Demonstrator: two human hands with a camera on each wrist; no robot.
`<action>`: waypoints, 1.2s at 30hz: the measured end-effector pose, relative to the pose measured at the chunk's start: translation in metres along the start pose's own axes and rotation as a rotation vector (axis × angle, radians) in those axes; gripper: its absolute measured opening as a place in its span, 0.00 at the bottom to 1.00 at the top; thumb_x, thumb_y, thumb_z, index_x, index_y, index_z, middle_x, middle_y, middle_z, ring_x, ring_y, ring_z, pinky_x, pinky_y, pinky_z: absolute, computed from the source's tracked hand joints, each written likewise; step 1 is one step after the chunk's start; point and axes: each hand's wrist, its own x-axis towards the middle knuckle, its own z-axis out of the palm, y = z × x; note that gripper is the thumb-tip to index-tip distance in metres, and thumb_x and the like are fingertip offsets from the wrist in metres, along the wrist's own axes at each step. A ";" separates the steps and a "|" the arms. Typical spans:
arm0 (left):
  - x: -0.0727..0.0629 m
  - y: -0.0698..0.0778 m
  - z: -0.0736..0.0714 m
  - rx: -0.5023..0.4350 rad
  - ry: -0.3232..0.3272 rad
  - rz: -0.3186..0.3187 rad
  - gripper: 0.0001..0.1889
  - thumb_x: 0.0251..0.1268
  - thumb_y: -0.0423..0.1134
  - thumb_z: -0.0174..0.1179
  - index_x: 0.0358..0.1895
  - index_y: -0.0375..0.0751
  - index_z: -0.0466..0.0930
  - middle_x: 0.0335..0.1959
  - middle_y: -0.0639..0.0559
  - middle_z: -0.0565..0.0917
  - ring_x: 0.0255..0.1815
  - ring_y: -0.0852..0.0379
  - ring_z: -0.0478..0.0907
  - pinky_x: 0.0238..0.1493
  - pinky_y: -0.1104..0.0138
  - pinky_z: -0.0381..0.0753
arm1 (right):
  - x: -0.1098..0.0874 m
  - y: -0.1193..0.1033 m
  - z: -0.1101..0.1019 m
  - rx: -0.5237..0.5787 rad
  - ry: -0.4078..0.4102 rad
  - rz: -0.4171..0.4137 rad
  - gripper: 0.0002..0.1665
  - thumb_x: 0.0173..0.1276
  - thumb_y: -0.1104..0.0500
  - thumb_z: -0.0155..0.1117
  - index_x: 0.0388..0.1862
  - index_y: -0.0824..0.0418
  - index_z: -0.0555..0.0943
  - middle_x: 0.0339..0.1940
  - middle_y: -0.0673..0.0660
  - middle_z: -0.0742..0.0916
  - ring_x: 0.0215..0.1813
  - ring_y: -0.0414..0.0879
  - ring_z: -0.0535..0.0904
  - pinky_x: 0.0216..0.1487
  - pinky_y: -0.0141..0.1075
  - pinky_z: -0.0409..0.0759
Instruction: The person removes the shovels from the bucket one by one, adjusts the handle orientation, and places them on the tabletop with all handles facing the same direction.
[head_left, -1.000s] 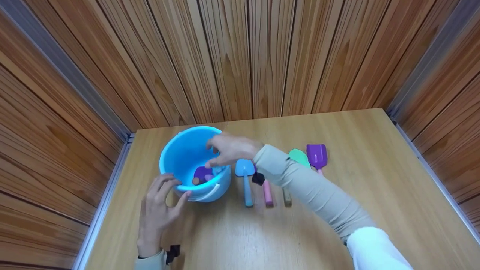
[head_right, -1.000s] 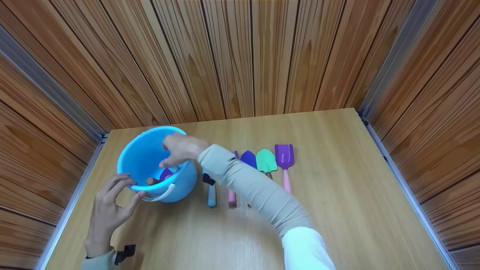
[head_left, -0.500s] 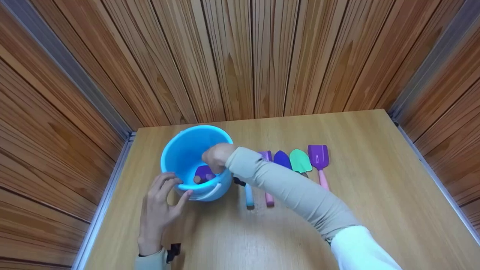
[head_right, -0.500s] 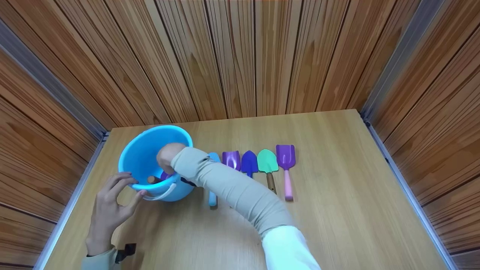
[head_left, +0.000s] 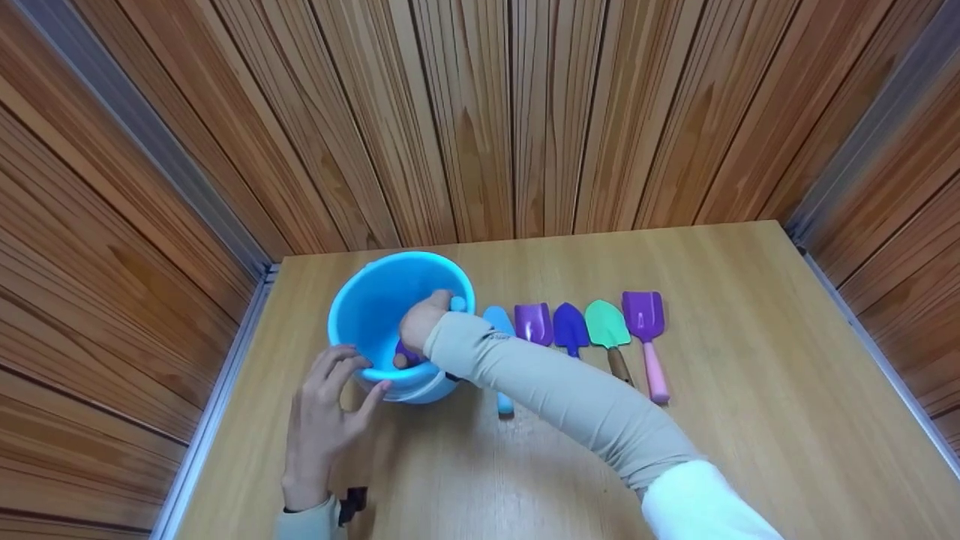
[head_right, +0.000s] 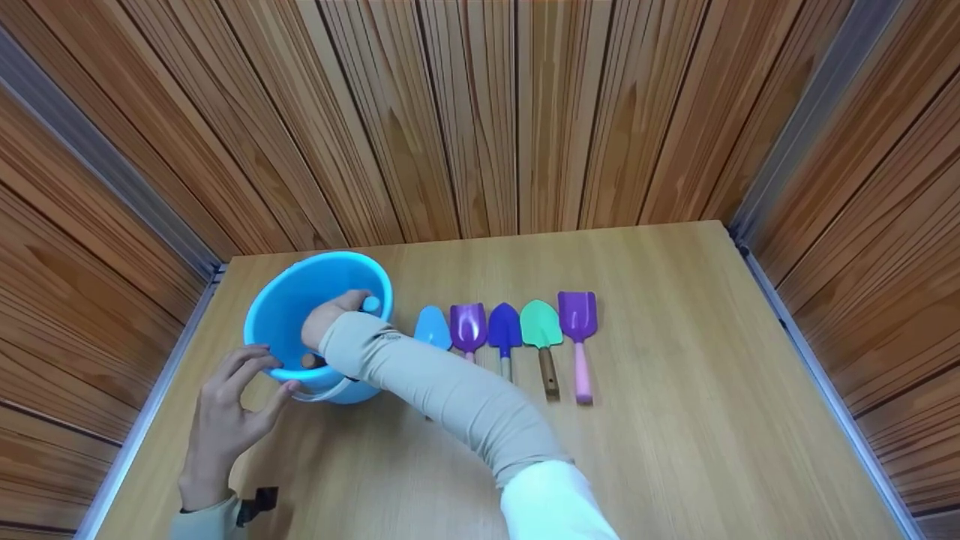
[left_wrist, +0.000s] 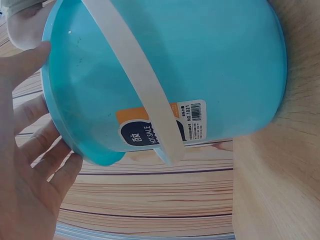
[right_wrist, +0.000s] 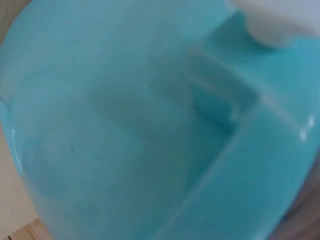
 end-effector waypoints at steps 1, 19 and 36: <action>0.000 0.000 0.000 0.003 -0.001 -0.003 0.17 0.59 0.49 0.80 0.49 0.49 0.89 0.56 0.54 0.87 0.61 0.52 0.84 0.58 0.45 0.88 | 0.001 0.000 0.001 0.001 0.006 -0.002 0.42 0.76 0.26 0.52 0.74 0.52 0.78 0.72 0.50 0.84 0.76 0.50 0.75 0.85 0.53 0.63; -0.001 0.001 -0.002 0.036 -0.009 -0.008 0.19 0.59 0.49 0.81 0.48 0.45 0.89 0.57 0.50 0.87 0.62 0.48 0.84 0.60 0.43 0.87 | -0.023 0.031 -0.018 -0.118 0.212 0.024 0.23 0.80 0.45 0.64 0.68 0.50 0.78 0.53 0.50 0.88 0.53 0.47 0.85 0.68 0.48 0.83; 0.000 0.002 -0.001 0.023 -0.013 -0.021 0.18 0.59 0.49 0.81 0.48 0.47 0.89 0.57 0.51 0.87 0.63 0.49 0.83 0.59 0.44 0.87 | -0.056 0.101 -0.008 0.113 0.396 -0.128 0.10 0.77 0.55 0.70 0.50 0.58 0.84 0.28 0.53 0.76 0.30 0.47 0.73 0.42 0.39 0.80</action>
